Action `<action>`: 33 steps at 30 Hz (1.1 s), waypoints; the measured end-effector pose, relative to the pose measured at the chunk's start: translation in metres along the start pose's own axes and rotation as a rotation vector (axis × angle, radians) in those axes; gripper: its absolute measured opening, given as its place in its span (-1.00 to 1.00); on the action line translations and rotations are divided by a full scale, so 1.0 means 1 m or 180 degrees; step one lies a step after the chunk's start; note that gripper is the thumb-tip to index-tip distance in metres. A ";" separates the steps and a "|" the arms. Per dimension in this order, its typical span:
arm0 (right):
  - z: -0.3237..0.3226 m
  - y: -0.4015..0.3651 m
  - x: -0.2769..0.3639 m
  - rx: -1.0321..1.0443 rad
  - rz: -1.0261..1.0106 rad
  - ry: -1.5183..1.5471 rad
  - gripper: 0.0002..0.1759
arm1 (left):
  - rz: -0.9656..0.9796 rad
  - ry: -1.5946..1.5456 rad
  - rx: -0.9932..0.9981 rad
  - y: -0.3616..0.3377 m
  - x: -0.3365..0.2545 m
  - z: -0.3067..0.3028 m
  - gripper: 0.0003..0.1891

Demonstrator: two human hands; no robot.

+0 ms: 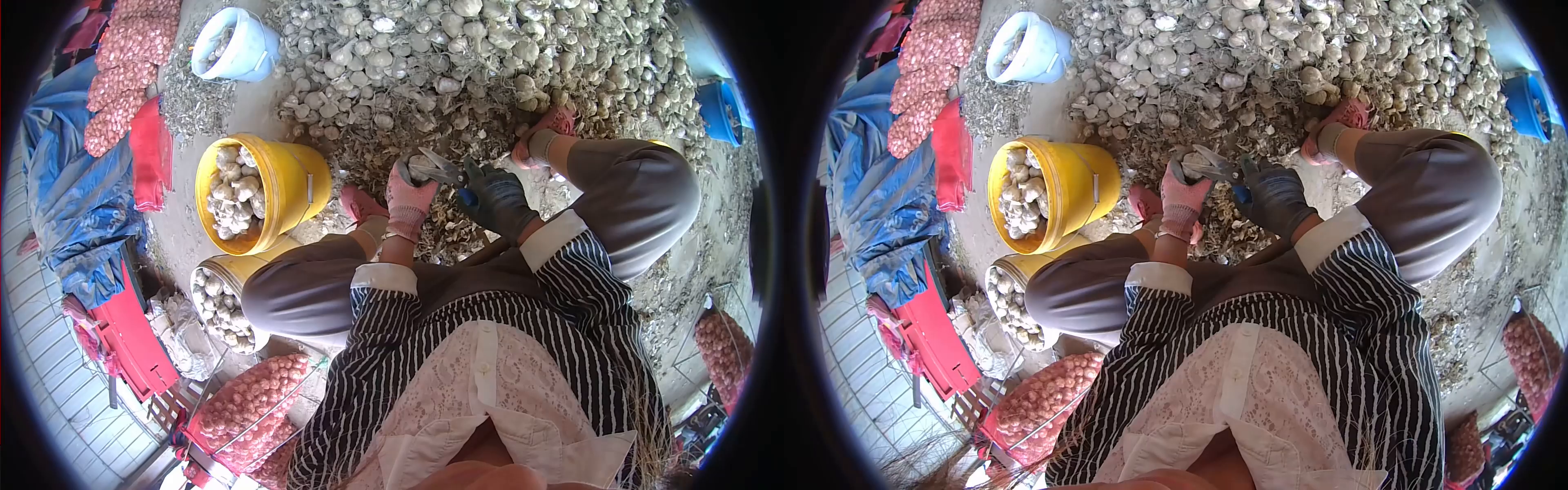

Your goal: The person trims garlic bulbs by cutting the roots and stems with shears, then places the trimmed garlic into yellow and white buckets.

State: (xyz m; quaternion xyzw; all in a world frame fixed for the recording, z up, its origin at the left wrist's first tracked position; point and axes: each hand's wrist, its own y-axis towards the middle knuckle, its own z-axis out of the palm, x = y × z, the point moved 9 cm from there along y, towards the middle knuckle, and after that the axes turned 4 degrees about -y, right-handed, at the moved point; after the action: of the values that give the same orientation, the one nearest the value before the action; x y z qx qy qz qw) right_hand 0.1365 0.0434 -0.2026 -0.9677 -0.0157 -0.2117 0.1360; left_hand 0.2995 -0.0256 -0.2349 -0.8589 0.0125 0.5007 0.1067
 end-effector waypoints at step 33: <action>0.076 0.036 -0.074 0.0813 0.1137 0.0263 -0.51 | -0.0030 -0.5712 -0.2236 -0.001 -0.052 -0.173 -0.72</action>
State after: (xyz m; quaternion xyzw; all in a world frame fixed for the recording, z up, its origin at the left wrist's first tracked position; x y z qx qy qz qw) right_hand 0.1033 0.0311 -0.3092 -0.9205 0.1348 -0.2200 0.2933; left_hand 0.4220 -0.0634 -0.1078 -0.1392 -0.2278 0.9459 -0.1846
